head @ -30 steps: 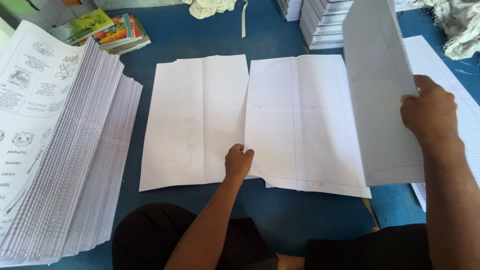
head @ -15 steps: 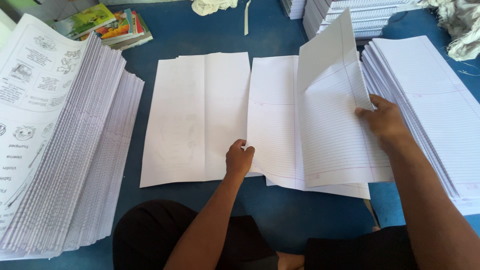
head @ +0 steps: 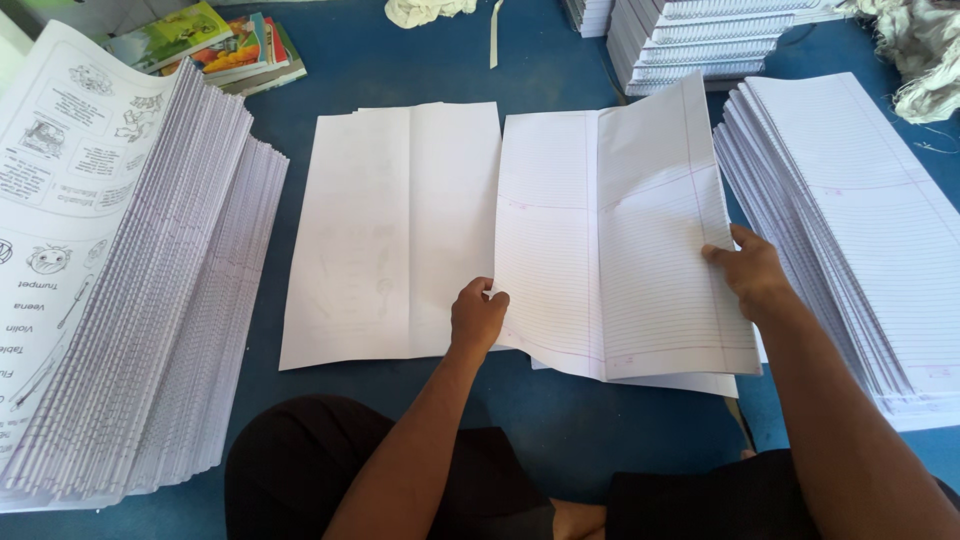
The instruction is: The person sits on the floor and repeatedly picks up printed sheets, flips through them, and places them into separate stacks. The person handles both printed and lined paper, organizing them into piles on the floor.
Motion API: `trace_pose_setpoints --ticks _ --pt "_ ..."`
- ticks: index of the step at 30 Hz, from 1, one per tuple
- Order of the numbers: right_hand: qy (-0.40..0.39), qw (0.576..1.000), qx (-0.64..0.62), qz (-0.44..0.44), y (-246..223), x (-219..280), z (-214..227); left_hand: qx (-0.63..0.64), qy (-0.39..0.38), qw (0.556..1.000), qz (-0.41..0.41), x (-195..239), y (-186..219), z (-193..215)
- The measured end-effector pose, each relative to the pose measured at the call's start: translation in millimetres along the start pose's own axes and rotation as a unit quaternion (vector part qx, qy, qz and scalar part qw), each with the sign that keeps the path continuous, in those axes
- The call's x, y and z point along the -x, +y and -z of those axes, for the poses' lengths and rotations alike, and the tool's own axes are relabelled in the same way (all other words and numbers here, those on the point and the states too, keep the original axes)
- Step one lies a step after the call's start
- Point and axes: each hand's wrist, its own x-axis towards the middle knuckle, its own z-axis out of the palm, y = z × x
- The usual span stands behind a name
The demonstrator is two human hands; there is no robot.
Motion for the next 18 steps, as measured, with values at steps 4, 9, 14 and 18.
trace_pose_setpoints --ticks 4,9,14,18 --pt "0.003 1.0 0.017 -0.003 5.2 -3.7 -1.9 0.005 0.0 1.0 -0.006 0.8 0.5 -0.6" --pt "0.002 1.0 0.011 -0.003 13.7 -6.8 -3.7 0.007 -0.012 1.0 0.009 4.3 7.0 2.1" --pt "0.001 0.997 0.075 -0.004 24.7 -14.3 -2.8 0.069 -0.03 0.997 0.035 11.4 18.1 6.8" --pt "0.007 0.997 0.08 0.018 33.2 -16.7 -6.1 0.081 -0.049 0.995 0.036 15.6 27.2 9.1"
